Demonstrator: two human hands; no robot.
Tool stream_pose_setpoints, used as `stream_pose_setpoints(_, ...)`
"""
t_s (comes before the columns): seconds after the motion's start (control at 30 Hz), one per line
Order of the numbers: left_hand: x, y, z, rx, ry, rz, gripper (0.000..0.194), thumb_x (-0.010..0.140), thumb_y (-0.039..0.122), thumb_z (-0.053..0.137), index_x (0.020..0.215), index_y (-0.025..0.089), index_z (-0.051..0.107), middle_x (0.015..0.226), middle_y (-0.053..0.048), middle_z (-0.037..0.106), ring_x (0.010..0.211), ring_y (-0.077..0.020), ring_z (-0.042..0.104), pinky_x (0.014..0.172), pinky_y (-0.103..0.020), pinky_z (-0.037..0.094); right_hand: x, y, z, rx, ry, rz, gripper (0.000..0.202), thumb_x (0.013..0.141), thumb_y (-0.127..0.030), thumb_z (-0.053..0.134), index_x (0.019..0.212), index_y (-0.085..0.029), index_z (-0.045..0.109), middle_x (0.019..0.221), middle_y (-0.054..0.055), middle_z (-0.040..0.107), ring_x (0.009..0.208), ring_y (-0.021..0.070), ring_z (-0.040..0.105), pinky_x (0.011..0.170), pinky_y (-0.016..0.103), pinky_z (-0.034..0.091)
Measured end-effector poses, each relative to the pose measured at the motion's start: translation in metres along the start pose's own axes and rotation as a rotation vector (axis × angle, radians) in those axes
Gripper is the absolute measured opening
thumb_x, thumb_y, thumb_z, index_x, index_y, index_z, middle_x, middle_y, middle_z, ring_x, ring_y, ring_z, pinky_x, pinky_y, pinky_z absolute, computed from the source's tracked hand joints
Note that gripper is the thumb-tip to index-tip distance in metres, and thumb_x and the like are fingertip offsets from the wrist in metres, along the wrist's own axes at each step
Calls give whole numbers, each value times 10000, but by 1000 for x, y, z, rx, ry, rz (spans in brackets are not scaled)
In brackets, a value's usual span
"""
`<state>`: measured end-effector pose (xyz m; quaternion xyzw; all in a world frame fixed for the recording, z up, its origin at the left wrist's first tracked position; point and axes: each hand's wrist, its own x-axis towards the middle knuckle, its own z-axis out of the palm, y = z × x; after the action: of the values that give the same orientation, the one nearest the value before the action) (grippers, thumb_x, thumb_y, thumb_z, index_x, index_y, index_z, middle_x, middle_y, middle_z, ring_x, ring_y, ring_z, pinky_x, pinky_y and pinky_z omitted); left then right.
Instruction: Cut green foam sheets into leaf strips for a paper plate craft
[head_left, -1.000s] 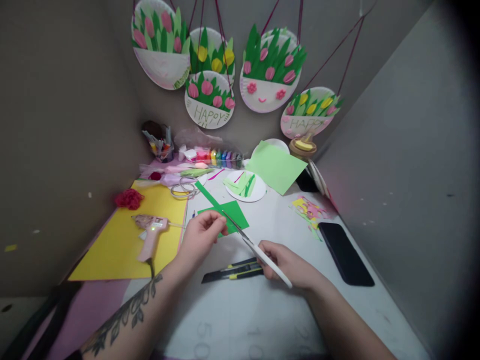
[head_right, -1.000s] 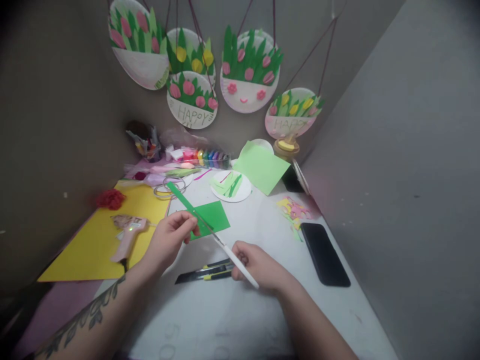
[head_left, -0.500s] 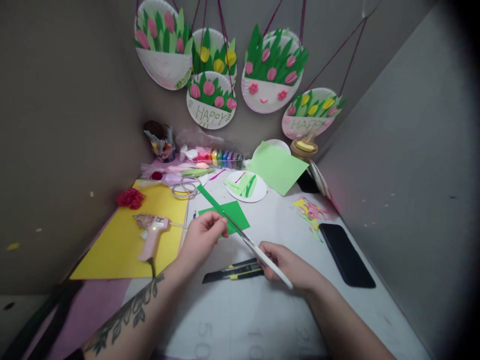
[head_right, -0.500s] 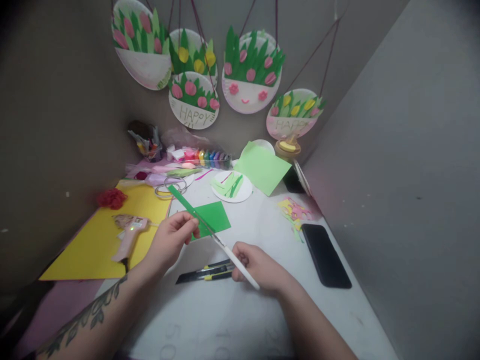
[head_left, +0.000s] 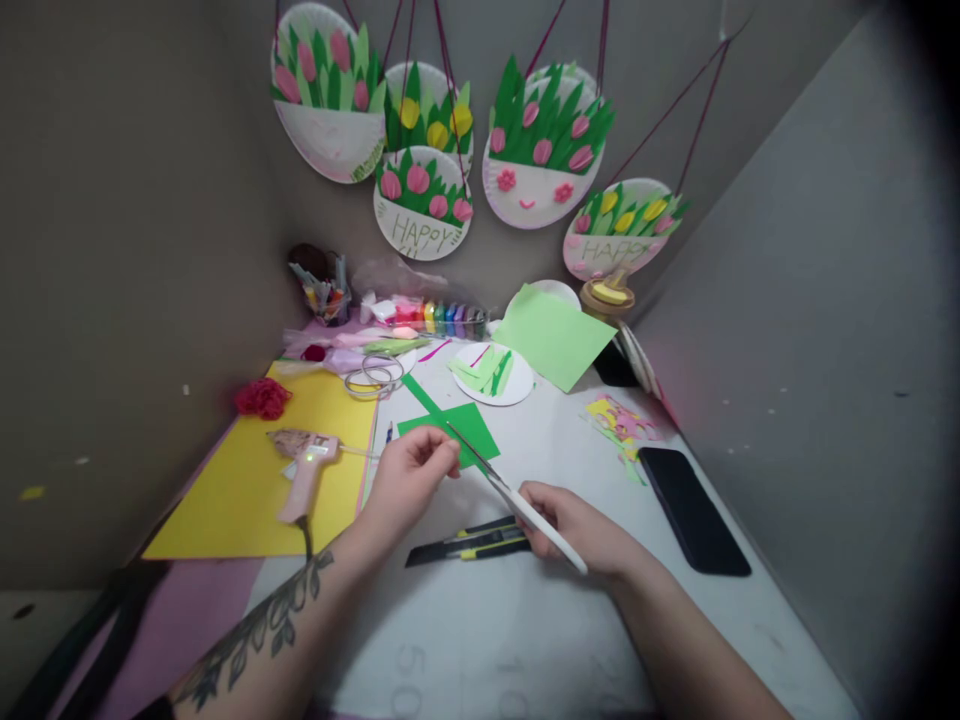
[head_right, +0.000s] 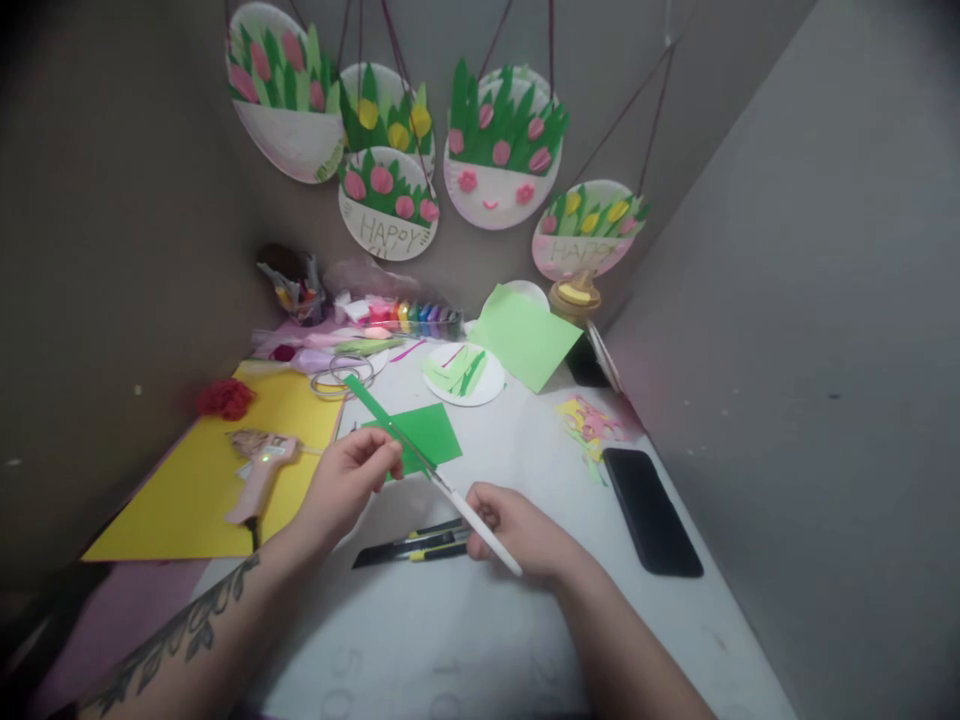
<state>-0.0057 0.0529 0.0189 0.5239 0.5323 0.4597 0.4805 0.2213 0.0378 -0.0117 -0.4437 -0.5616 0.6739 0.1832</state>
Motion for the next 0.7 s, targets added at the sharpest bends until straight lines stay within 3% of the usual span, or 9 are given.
stream_pose_setpoints(0.17,0,3,-3,-4,64,-5,195,803,328,572,678,178,556,581,36,593,482,-76,429,495,-205,339,0,0,0,2,-10,3,220,559,-143,628,709,-190,474,605,-63,527,542,79,414,482,195,284)
stream_pose_setpoints(0.7,0,3,-1,-6,20,-10,205,794,323,569,649,180,543,552,38,573,478,-78,420,492,-203,327,0,-1,1,-6,-17,-3,225,559,-151,629,704,-189,461,613,-68,467,553,70,363,486,192,255)
